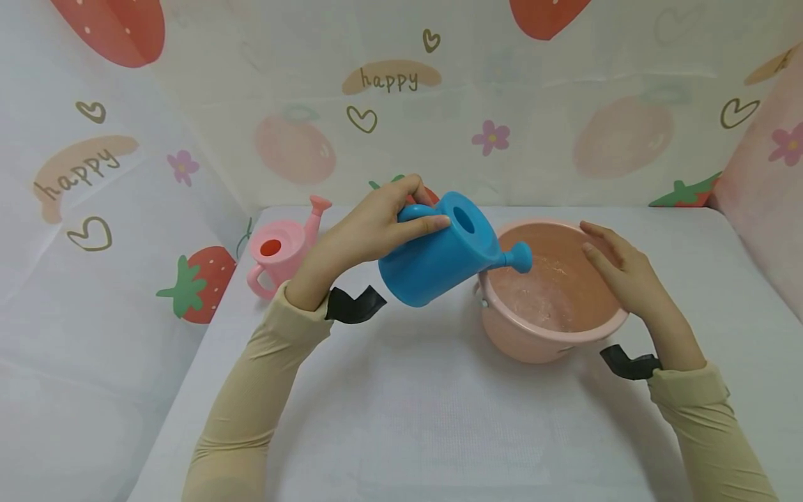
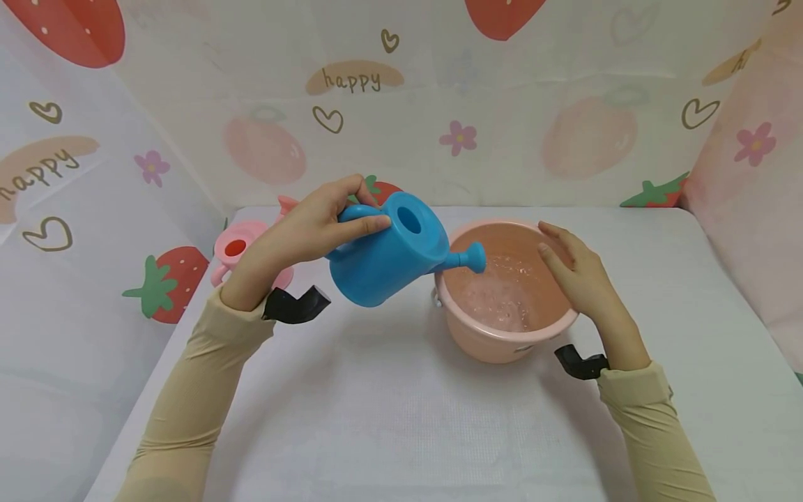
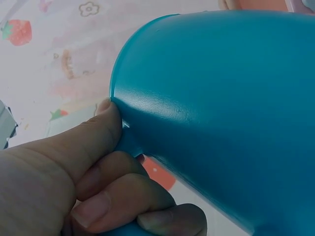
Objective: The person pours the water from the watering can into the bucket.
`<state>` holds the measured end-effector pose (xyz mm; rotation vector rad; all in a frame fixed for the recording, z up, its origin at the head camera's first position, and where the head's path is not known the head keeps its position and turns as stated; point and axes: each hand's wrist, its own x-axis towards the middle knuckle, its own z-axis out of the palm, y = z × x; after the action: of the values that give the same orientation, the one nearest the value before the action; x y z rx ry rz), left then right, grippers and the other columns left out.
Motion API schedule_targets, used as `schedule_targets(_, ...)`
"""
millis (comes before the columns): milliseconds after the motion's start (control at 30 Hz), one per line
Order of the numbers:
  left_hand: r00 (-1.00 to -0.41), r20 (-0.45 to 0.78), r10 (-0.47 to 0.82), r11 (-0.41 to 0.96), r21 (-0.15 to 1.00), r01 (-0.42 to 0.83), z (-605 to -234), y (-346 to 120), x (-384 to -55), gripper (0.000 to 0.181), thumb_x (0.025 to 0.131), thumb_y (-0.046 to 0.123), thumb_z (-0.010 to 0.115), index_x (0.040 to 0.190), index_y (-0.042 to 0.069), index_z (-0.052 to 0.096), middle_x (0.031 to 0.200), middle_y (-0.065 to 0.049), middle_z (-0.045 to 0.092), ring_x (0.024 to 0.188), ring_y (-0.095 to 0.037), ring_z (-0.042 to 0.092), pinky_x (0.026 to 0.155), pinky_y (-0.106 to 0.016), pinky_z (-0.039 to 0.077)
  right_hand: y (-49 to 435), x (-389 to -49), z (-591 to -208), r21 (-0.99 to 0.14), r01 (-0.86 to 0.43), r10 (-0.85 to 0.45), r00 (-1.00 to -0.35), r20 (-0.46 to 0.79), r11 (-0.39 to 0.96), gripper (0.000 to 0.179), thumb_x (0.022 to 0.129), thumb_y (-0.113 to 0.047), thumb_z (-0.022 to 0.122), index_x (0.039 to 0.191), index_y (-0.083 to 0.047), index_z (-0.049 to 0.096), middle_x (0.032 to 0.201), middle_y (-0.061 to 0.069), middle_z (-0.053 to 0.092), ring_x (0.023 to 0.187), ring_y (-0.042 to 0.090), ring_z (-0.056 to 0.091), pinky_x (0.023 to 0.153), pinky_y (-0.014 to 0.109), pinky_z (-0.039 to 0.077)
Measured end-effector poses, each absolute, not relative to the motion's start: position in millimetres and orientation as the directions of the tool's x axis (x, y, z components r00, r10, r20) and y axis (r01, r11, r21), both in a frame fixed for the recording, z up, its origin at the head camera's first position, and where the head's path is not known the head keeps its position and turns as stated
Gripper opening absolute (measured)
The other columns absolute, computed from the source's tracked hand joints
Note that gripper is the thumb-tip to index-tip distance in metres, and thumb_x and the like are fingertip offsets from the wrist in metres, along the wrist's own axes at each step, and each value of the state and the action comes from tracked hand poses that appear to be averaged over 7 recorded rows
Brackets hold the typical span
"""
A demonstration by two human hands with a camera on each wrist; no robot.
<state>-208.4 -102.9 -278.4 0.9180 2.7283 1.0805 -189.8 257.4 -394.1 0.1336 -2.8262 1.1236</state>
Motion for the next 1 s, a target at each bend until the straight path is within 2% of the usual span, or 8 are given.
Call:
schedule_targets(333, -0.815, 0.153, 0.559, 0.569, 0.644, 0.512, -277.7, -102.3, -209.2, 0.030, 0.088, 0.037, 0.062, 0.100, 0.011, 0.051, 0.115, -0.004, 0.058, 0.101, -0.021, 0.056, 0.085, -0.040, 0.049, 256.9, -189.5, -394.7, -0.676, -0.107, -0.040, -0.993, 0.115, 0.729, 0.055, 0.099, -0.041, 0.037, 0.146, -0.018, 0.025, 0.147, 0.023, 0.028, 0.129, 0.051, 0.027, 0.090, 0.071, 0.029)
schedule_targets(1000, -0.814, 0.138, 0.565, 0.596, 0.614, 0.517, -273.8, -99.2, -210.0, 0.030, 0.088, 0.037, 0.061, 0.100, 0.012, 0.050, 0.109, -0.007, 0.059, 0.099, -0.022, 0.056, 0.084, -0.040, 0.049, 257.9, -188.8, -393.0, -0.681, -0.123, -0.050, -0.991, 0.126, 0.721, 0.054, 0.098, -0.040, 0.039, 0.146, -0.018, 0.028, 0.147, 0.022, 0.029, 0.131, 0.049, 0.026, 0.093, 0.070, 0.025)
